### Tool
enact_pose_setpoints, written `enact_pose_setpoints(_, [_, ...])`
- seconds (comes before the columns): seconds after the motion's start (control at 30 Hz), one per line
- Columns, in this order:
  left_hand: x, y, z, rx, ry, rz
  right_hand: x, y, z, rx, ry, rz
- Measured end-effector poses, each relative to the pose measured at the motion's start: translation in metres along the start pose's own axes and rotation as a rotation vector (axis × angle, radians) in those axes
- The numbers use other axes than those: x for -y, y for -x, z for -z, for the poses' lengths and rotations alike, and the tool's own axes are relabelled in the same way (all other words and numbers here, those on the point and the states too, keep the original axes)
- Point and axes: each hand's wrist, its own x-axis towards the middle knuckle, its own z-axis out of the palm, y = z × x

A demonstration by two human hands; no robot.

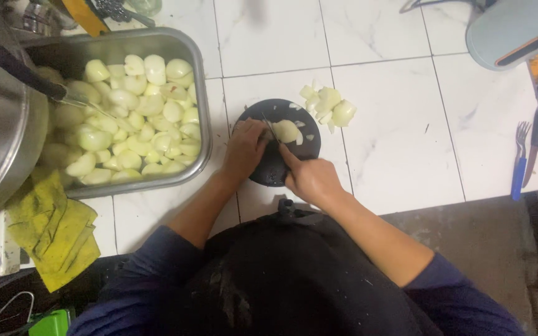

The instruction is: Slicing peeled onions on a cutting board in a kitchen.

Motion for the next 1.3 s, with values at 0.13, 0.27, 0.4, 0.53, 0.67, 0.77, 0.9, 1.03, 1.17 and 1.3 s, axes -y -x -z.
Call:
enact_pose_setpoints(0.13, [-0.01,0.001,0.003,0.019,0.006,0.1,-0.004,0.031,0.019,0.03,0.011,0.013])
enact_pose_setpoints(0.27, [-0.014,0.0,0.009,0.061,0.063,0.18,-0.004,0.043,0.035,-0.085,-0.061,-0.012])
enact_pose_setpoints(0.4, [-0.001,0.0,0.024,0.004,0.243,0.094,0.0,0.039,0.033,-0.193,-0.143,0.001])
enact_pose_setpoints(0.53, [0.008,-0.006,0.058,-0.124,0.275,0.163,0.011,0.027,0.024,-0.142,-0.173,0.057])
enact_pose_setpoints(0.67, [0.01,0.002,0.07,-0.122,0.385,0.499,0.018,0.013,0.012,-0.067,-0.232,0.118])
enact_pose_setpoints(0.77, [0.011,0.018,0.066,-0.081,0.337,0.495,0.019,0.011,0.008,0.016,-0.186,0.108])
enact_pose_setpoints(0.9, [-0.005,0.02,0.065,0.055,0.056,0.224,0.018,0.012,0.013,-0.019,-0.066,0.151])
enact_pose_setpoints(1.03, [-0.005,0.021,0.054,0.111,-0.094,0.037,0.019,0.012,0.018,-0.148,-0.033,0.218])
enact_pose_setpoints(1.17, [-0.004,0.02,0.049,0.106,-0.117,0.034,0.017,0.015,0.022,-0.173,0.041,0.234])
enact_pose_setpoints(1.3, [-0.005,0.017,0.05,0.108,-0.123,0.038,0.015,0.017,0.019,-0.067,0.091,0.118])
